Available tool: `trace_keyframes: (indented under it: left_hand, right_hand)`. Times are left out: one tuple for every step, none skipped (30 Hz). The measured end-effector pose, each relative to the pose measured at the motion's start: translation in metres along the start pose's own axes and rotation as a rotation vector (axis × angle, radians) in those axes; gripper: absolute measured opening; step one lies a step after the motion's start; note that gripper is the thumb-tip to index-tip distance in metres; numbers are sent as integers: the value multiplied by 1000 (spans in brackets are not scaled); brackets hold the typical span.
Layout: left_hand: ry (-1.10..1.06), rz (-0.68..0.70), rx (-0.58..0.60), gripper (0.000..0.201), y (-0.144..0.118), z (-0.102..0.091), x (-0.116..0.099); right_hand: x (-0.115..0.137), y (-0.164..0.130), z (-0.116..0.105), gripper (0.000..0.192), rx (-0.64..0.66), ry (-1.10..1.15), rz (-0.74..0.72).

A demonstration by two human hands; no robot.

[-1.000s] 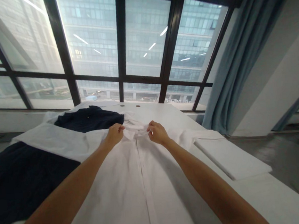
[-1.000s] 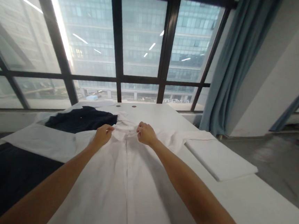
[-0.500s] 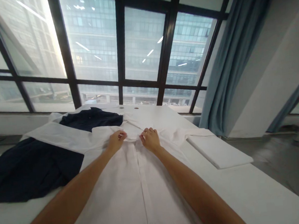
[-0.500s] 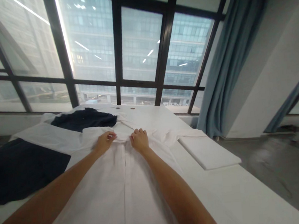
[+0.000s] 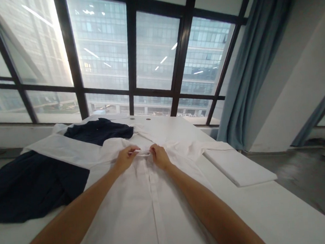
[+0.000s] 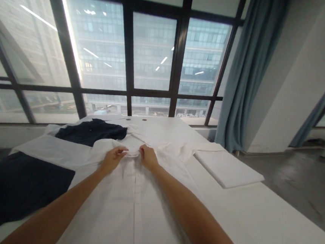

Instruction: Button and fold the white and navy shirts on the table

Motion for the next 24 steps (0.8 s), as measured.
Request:
trace_keyframes:
  left_hand:
    - [-12, -10, -11, 32, 0, 0, 1]
    - [-18, -19, -17, 32, 1, 0, 1]
    - [-15, -25, -21, 32, 1, 0, 2]
    - [-1, -28, -23, 31, 1, 1, 3]
    - [21, -28, -21, 29, 1, 1, 3]
    - [48, -26, -14, 27, 0, 3, 3]
    - [74, -24, -2, 25, 0, 4, 3]
    - [93, -28, 15, 23, 0, 6, 3]
    - [102, -38, 40, 21, 1, 9, 4]
    - [98, -54, 73, 19, 2, 11, 5]
    - [81, -79, 107, 18, 3, 14, 7]
    - [50, -116, 139, 18, 4, 15, 10]
    - [5, -161, 171, 19, 6, 16, 14]
    - [-48, -210, 206, 21, 7, 18, 17]
    - [-102, -259, 247, 23, 8, 19, 20]
    - [-147, -302, 290, 26, 8, 20, 23]
    - [-182, -336, 331, 28, 7, 22, 25]
    - [-203, -357, 366, 30, 6, 23, 26]
    - [-211, -371, 394, 31, 5, 24, 26]
    - [-210, -383, 412, 31, 3, 25, 27]
    - [-201, -392, 428, 29, 2, 26, 27]
    - [-185, -399, 444, 27, 1, 28, 27]
    - [-165, -404, 462, 25, 0, 30, 26]
    - [-139, -408, 482, 22, -1, 33, 26]
  right_hand:
    - [-3, 0, -1, 25, -43, 46, 28]
    - [-6, 0, -3, 26, -86, 87, 52]
    - [-8, 0, -5, 26, -126, 121, 69]
    - [-10, 0, -7, 26, -160, 147, 79]
    - [-11, 0, -9, 25, -189, 167, 82]
    - [-12, 1, -12, 25, -212, 185, 79]
    - [-12, 1, -14, 24, -231, 201, 75]
    - [-11, 2, -16, 24, -244, 218, 72]
    - [-11, 3, -18, 23, -255, 234, 74]
    - [-11, 4, -20, 23, -264, 252, 76]
    - [-11, 5, -22, 23, -274, 271, 78]
    - [-11, 6, -24, 22, -288, 291, 79]
    - [-12, 6, -26, 22, -306, 310, 78]
    - [-13, 6, -27, 23, -327, 329, 80]
    - [-14, 7, -28, 23, -345, 347, 84]
    - [-16, 7, -29, 23, -359, 366, 92]
    - [-19, 7, -29, 24, -372, 388, 102]
    - [-21, 7, -28, 24, -379, 414, 111]
    - [-22, 8, -27, 24, -384, 445, 116]
    - [-23, 9, -26, 24, -389, 483, 119]
    - [-24, 10, -25, 24, -396, 527, 119]
    - [-25, 11, -25, 25, -401, 572, 118]
    - [-25, 12, -24, 25, -407, 610, 117]
    - [-25, 13, -24, 26, -413, 646, 115]
Point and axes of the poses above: each hand's wrist, its own y-axis towards the middle knuckle, its own z-axis out of the palm, x = y × z, the point moved 7 cm from there along y, towards the middle knuckle, and after that the axes turned 15 degrees about -z, right-handed, at the moved point
